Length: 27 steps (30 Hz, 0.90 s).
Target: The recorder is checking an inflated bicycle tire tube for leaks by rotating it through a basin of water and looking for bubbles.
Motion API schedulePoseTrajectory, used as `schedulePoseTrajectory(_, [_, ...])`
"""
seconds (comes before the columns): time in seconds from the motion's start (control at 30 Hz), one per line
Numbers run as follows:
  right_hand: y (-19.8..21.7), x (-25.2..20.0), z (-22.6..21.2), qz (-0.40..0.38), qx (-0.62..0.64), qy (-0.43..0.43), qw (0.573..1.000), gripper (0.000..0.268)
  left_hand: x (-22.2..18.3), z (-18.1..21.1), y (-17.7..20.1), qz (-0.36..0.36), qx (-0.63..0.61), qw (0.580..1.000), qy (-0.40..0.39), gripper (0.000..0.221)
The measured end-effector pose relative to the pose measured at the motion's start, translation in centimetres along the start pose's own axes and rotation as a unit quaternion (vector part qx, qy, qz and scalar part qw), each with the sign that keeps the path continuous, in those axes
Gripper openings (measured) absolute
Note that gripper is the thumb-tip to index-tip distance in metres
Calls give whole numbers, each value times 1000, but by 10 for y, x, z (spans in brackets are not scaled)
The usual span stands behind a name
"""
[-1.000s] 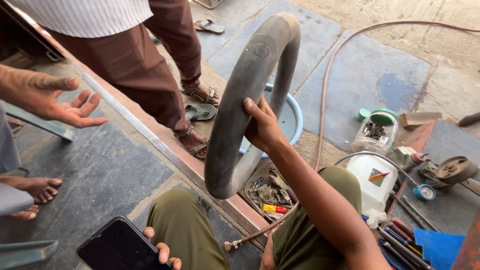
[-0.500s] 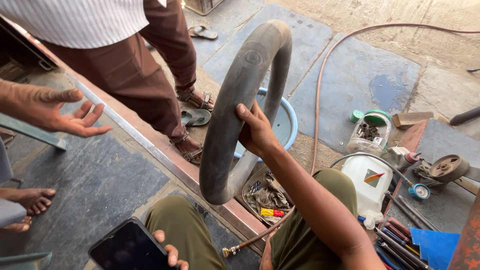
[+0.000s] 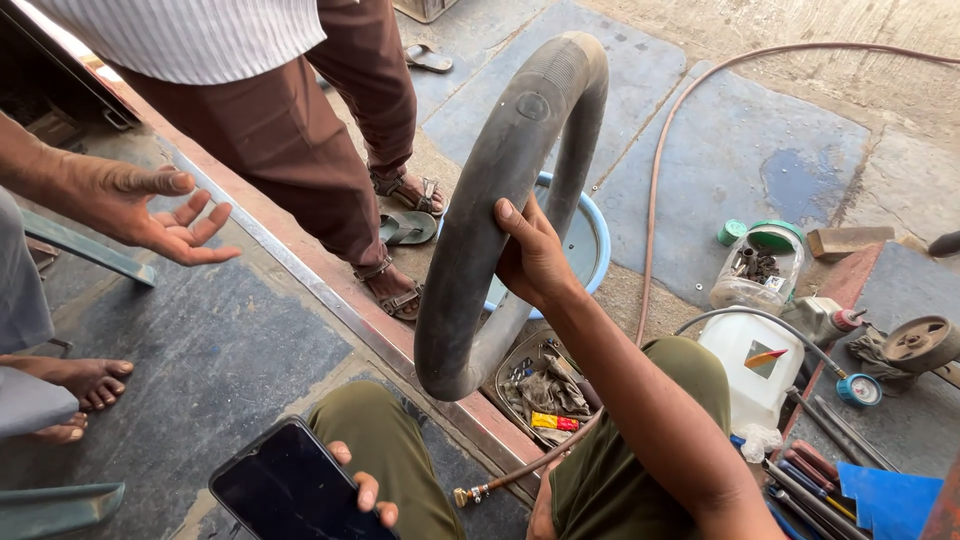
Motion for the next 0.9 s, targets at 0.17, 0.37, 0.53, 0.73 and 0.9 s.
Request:
schedulePoseTrajectory(0.17, [4, -2, 0, 5, -1, -1, 1000, 91, 0, -2, 1, 7, 2, 1000, -15, 67])
schedulePoseTrajectory(0.37, [4, 0, -1, 17, -11, -2, 1000, 96, 6, -6, 3, 14, 9, 999, -41, 66])
schedulePoseTrajectory(0.53, [7, 0, 0, 23, -19, -7, 1000, 101, 11, -12, 9, 19, 11, 998, -59, 65])
schedulePoseTrajectory(0.73, [3, -1, -2, 8, -13, -6, 1000, 100, -8, -14, 23, 30, 21, 995, -88, 63])
schedulePoseTrajectory(0.9, [-8, -3, -7, -9, 12, 2, 1000, 99, 8, -21, 6, 189, 89, 963, -171, 78])
Point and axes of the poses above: each hand's wrist, its own x-axis towards the middle knuckle, its own y-axis out of the back of the hand, z = x × y, the point moved 9 cm from there along x, towards the middle knuckle, and after that the axes turned 11 degrees about x, right-handed, at the moved point
